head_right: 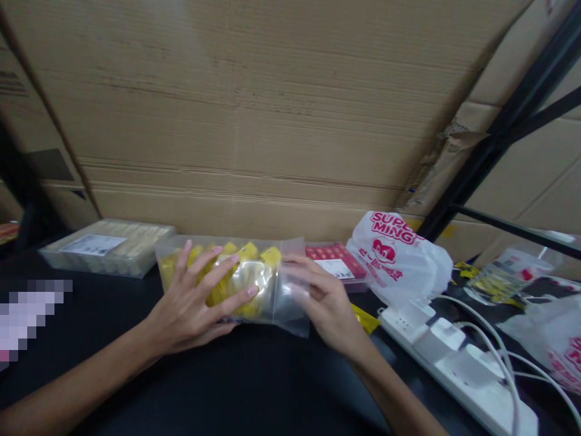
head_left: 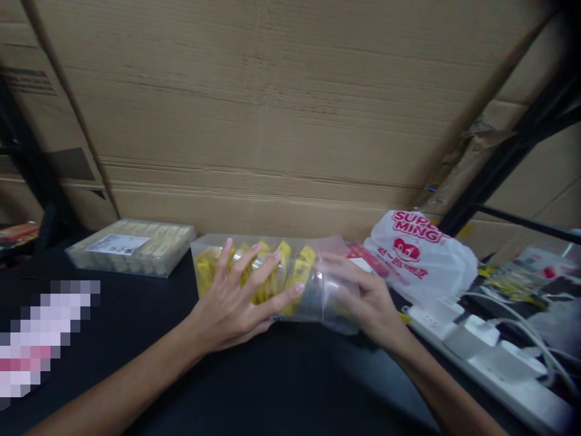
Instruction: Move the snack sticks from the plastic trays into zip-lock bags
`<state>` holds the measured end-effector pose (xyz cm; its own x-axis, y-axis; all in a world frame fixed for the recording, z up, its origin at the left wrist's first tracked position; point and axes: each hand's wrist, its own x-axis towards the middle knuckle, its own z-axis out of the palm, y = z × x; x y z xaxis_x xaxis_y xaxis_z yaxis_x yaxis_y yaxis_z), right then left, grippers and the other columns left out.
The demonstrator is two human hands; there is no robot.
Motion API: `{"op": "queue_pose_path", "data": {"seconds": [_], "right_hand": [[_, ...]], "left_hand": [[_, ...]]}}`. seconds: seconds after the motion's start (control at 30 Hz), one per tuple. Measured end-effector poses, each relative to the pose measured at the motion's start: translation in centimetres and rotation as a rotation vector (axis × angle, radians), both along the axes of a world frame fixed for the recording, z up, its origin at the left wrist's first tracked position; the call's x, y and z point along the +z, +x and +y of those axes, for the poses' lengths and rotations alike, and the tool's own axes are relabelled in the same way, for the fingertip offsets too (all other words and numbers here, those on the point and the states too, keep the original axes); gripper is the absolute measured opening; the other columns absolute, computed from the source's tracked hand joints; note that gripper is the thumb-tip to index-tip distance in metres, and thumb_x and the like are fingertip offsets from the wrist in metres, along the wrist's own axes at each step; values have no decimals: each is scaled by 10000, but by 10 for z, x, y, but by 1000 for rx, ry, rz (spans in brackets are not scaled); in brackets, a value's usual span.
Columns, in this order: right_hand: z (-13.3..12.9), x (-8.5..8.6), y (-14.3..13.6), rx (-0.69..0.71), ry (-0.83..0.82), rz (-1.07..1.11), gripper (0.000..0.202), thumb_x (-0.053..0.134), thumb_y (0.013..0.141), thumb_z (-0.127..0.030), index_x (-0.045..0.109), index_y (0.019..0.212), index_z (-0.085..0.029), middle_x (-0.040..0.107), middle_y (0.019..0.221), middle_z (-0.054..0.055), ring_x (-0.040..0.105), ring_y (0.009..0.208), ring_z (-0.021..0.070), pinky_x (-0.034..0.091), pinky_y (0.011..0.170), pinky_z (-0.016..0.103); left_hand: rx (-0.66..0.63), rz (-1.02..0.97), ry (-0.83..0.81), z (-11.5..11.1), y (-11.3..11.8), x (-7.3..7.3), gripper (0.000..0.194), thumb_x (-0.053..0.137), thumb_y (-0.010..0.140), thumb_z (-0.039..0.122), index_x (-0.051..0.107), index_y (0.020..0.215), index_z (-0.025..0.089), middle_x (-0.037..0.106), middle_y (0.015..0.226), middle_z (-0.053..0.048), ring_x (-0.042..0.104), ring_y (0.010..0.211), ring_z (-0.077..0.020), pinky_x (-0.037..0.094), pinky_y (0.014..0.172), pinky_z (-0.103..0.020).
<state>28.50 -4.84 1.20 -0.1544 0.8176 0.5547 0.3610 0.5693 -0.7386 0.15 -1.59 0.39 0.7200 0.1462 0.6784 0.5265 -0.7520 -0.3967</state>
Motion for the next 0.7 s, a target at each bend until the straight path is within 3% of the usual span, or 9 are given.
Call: {"op": "queue_pose_path", "data": {"seconds": [0.1, 0.17, 0.23, 0.33, 0.47, 0.6, 0.7], "right_hand": [[-3, 1, -2, 84, -36, -122, 331, 602, 975, -360, 731, 1272, -291, 674, 1376, 83, 591, 1311, 292, 435, 1138, 516], [-2, 5, 9, -23, 21, -86, 290, 605, 978, -342, 745, 1225, -282, 711, 1306, 75, 624, 1258, 272, 476, 1090, 464], [0, 10, 25, -187, 79, -112, 211, 617, 965, -328, 774, 1086, -255, 761, 1140, 67, 689, 1078, 252, 542, 935, 396], [3, 14, 47, -287, 16, -451, 170, 639, 925, -322, 769, 878, -224, 754, 863, 42, 667, 757, 212, 512, 706, 344], [7, 8, 53, -209, -108, -819, 97, 696, 823, -269, 773, 855, -221, 750, 871, 48, 667, 782, 219, 505, 758, 361], [7, 7, 48, -164, -108, -768, 98, 697, 818, -295, 745, 820, -210, 715, 799, 43, 638, 739, 211, 508, 717, 344], [1, 14, 49, -289, -86, -456, 142, 705, 851, -348, 706, 839, -206, 681, 717, 18, 603, 615, 180, 474, 563, 295]], "left_hand": [[0, 19, 3, 0, 1, -1, 761, 764, 856, 379, 428, 1538, 361, 474, 1522, -162, 403, 1424, -452, 214, 1142, -801], [18, 6, -9, 2, 0, 0, 790, 782, 841, 408, 424, 1542, 352, 456, 1536, -173, 400, 1424, -464, 202, 1142, -806], [43, -24, -21, 5, -3, 2, 820, 800, 822, 442, 422, 1543, 337, 439, 1550, -187, 394, 1426, -477, 188, 1142, -810], [80, -58, -26, 8, -6, 5, 819, 809, 812, 461, 436, 1529, 320, 431, 1560, -194, 395, 1425, -480, 178, 1151, -802], [100, -65, -29, 9, -7, 6, 798, 798, 821, 477, 446, 1519, 312, 422, 1570, -195, 389, 1430, -481, 167, 1161, -794], [106, -67, -37, 9, -7, 7, 807, 797, 822, 484, 438, 1525, 316, 417, 1578, -187, 381, 1438, -474, 159, 1169, -787], [112, -65, -44, 9, -7, 6, 826, 797, 821, 486, 420, 1539, 328, 411, 1587, -175, 370, 1446, -469, 156, 1174, -782]]}}
